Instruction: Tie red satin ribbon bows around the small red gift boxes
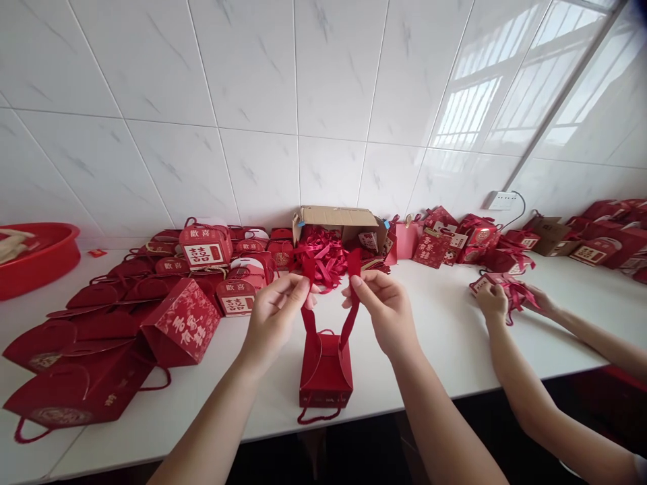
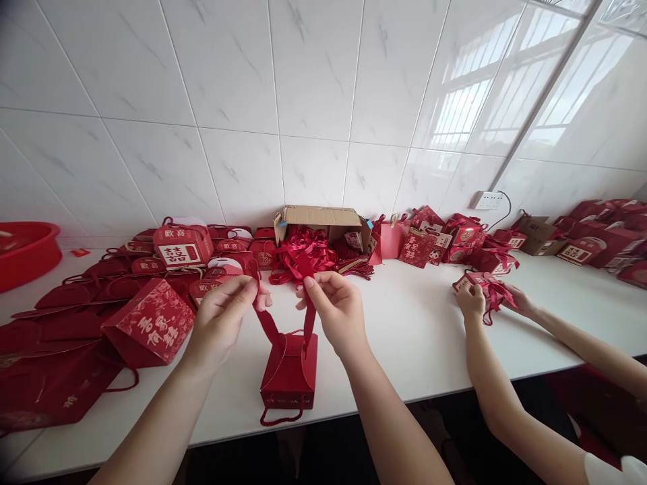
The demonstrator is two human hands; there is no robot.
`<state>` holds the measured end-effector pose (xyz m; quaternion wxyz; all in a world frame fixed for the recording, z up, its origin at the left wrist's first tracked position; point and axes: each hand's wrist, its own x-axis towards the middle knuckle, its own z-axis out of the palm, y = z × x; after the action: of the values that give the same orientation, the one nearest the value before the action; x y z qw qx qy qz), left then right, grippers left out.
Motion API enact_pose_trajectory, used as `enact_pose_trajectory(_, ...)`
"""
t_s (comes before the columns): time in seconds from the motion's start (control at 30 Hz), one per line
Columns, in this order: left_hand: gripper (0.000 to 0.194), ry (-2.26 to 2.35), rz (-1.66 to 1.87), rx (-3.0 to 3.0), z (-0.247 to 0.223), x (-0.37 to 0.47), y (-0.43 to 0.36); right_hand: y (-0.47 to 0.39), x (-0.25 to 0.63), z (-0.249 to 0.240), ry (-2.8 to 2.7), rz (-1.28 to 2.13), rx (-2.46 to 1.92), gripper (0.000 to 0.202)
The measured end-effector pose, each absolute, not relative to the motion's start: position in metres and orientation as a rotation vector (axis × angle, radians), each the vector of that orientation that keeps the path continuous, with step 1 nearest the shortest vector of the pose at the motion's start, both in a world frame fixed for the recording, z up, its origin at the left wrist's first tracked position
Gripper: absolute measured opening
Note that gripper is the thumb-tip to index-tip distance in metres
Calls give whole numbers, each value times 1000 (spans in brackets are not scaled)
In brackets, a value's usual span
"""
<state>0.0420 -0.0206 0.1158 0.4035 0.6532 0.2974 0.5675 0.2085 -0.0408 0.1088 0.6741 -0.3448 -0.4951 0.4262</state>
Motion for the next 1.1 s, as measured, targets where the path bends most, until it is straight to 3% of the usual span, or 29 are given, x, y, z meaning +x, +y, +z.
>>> enact_pose_trajectory(0.37,17,860,1316,1900,110,55,-21,-43,206,99,-1470,823,-717,20)
enact_pose_trajectory(0.57,15,735,1186,1591,111,49,-18,-39,214,92,-1551,747,-724,18)
enact_pose_trajectory(0.9,13,622,1043,1328,114,42,-14,-32,226,82,-1965,97,-737,35)
enact_pose_trajectory(1.0,20,675,1164,1512,110,46,-17,-33,221,83,-1884,105,-746,33)
enact_pose_trajectory(1.1,17,912,1524,1887,103,45,-17,-40,220,79,-1599,151,-827,26)
